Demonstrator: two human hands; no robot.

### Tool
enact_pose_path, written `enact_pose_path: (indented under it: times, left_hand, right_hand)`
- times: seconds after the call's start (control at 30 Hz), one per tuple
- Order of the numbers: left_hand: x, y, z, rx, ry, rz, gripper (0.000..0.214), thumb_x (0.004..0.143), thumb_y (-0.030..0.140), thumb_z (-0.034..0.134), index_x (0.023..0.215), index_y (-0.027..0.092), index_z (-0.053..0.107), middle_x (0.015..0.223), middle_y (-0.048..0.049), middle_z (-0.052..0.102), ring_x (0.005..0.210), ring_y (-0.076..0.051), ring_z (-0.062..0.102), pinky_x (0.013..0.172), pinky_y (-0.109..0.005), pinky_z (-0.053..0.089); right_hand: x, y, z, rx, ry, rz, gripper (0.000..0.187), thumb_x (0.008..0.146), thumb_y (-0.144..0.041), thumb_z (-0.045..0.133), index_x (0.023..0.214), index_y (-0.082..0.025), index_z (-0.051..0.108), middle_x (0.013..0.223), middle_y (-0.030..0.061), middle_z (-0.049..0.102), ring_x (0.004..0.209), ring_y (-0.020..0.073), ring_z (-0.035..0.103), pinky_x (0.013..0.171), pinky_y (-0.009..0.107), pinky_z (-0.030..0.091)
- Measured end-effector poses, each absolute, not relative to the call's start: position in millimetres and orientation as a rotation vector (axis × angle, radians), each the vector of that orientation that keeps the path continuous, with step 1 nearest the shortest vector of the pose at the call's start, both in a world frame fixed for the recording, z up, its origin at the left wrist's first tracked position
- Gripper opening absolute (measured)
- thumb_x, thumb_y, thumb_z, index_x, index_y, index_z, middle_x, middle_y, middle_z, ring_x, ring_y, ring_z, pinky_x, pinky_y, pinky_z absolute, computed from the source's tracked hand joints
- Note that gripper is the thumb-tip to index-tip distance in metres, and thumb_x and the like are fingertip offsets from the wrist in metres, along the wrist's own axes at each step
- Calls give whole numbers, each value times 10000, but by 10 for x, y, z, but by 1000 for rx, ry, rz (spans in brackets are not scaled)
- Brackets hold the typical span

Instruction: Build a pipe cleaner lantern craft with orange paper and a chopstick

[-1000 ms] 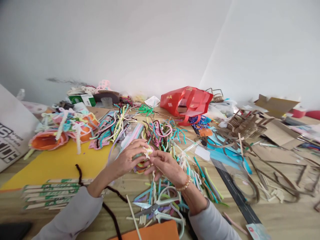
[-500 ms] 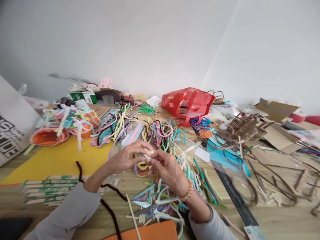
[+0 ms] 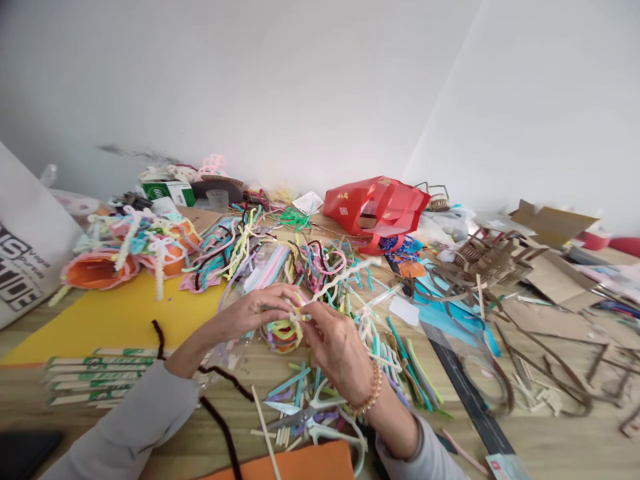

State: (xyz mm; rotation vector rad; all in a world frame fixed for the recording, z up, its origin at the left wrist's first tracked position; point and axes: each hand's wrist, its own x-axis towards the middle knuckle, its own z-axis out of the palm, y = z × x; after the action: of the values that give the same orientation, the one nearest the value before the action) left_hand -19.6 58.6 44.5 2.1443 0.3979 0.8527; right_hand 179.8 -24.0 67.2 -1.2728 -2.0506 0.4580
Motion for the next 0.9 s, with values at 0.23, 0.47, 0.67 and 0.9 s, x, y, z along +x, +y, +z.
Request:
enact_pose_path:
  times: [0.23,0.47,0.67,0.9]
  left_hand:
    - [-161,549,445,2113,436,895,199,905,306,561,923,208,733,1082,-80,645,1108,-205,562,1025,-384,386]
    - [-169,543,438,2159,505,878,210,868,304,616,1037,215,705,1127,-84,650,1109,-213,568,1008,-384,402]
    - [-180,530,444,2142,635,885,305,839,272,647,1140,225,642,1195,-71,645,1140,-223,559,1018,-380,395]
    - [-150,551,388,2136,603,971,175,849,264,635,1005,204,684,1106,-72,671,1114,-212,576,1019,-380,395]
  right_hand:
    - [1836,-157,634,-1272,-1928,635,138,874,-255,565,1000,-219,610,771,29,698,688,181,686,608,272,521]
    - [1836,-127,642,-1295,-1921,684,127,883,-243,540,981,-202,609,705,22,691,616,164,672,578,267,502]
    - [1850,-118,652,-1301,-1935,615,121,870,-256,560,965,-206,616,709,17,698,632,167,670,580,262,494]
    - [1843,-125,652,-1307,-1955,694,139,901,-305,527,960,-207,606,647,15,684,606,164,655,557,254,471]
